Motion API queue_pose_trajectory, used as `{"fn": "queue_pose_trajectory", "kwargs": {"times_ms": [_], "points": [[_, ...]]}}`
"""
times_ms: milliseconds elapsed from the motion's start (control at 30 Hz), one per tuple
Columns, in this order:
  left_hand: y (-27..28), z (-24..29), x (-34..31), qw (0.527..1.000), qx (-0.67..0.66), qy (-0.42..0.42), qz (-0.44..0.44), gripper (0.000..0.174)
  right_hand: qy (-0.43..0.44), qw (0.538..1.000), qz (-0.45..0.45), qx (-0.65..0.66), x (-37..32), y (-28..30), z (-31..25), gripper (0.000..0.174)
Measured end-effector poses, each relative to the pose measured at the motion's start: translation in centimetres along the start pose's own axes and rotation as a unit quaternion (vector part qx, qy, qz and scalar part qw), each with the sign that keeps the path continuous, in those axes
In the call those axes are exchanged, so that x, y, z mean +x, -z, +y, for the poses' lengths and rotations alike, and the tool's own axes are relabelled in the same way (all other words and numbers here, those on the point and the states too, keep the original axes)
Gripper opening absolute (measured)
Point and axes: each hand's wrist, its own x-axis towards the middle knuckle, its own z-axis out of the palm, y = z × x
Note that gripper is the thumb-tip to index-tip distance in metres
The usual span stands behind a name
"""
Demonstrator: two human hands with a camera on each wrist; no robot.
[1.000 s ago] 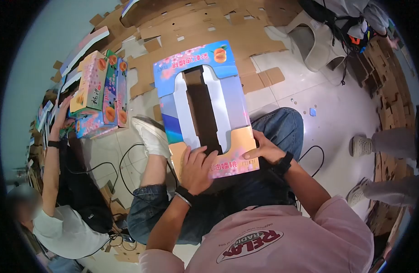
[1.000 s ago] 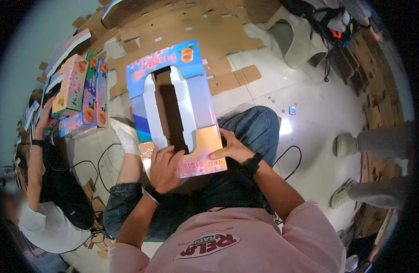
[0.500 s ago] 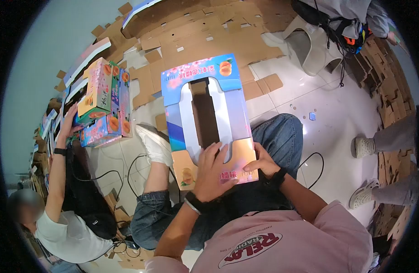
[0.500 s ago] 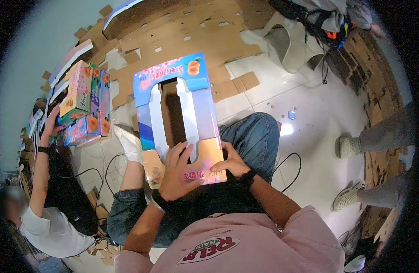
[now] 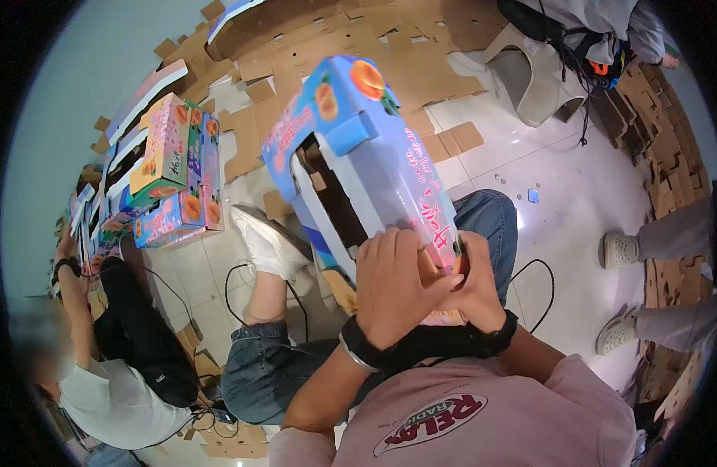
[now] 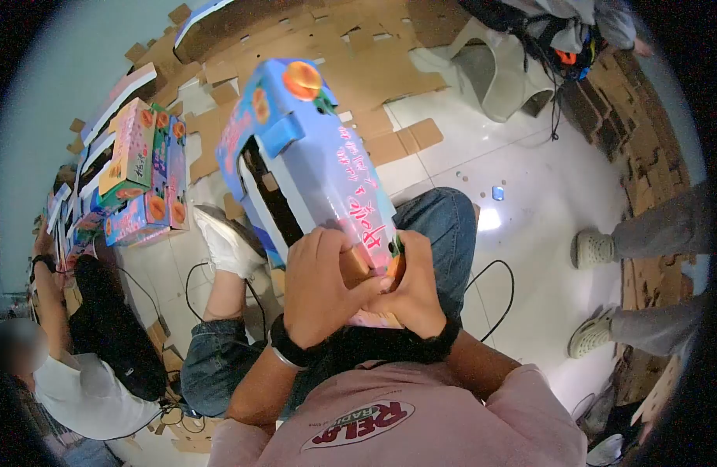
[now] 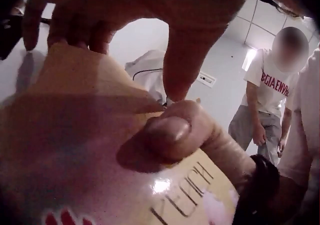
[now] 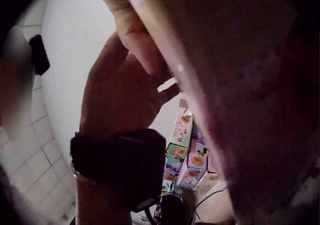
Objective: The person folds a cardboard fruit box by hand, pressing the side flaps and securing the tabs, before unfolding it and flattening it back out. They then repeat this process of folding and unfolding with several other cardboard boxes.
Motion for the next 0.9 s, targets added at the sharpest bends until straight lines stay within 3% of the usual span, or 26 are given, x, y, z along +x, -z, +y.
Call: {"fn": "queue_pose_trajectory", "kwargs": {"times_ms": [67, 100, 200, 267, 467, 533, 900], "points": [[-0.4, -0.2, -0.4, 1.0, -0.002, 0.008, 0.012, 0.05, 0.082, 0.989, 0.018, -0.12, -0.4, 0.3, -0.2, 0.092], [-0.7, -0.2, -0.6, 1.0, -0.003, 0.016, 0.024, 0.047, 0.087, 0.991, 0.031, -0.099, -0.7, -0.2, 0.0, 0.094], [-1.4, -0.2, -1.4, 0.999, -0.014, 0.027, 0.029, 0.043, 0.048, 0.998, 0.011, -0.036, -1.8, -0.4, 1.1, 0.096], [-1.9, -0.2, -1.8, 0.999, -0.023, 0.023, 0.04, 0.041, 0.078, 0.993, 0.002, -0.094, -1.9, -0.2, 0.5, 0.095], [-4.3, -1.3, -3.2, 0.976, -0.197, 0.077, 0.049, 0.029, 0.096, 0.984, 0.014, -0.148, -2.3, -0.2, 0.5, 0.094], [-4.8, -1.6, -3.4, 0.948, -0.296, 0.114, 0.031, 0.026, 0.075, 0.99, 0.018, -0.115, -2.3, -0.2, 1.1, 0.093], [-5.4, -2.6, -4.5, 0.895, -0.435, 0.099, 0.016, 0.02, 0.063, 0.994, 0.007, -0.09, -2.0, 0.0, 0.4, 0.088]]}}
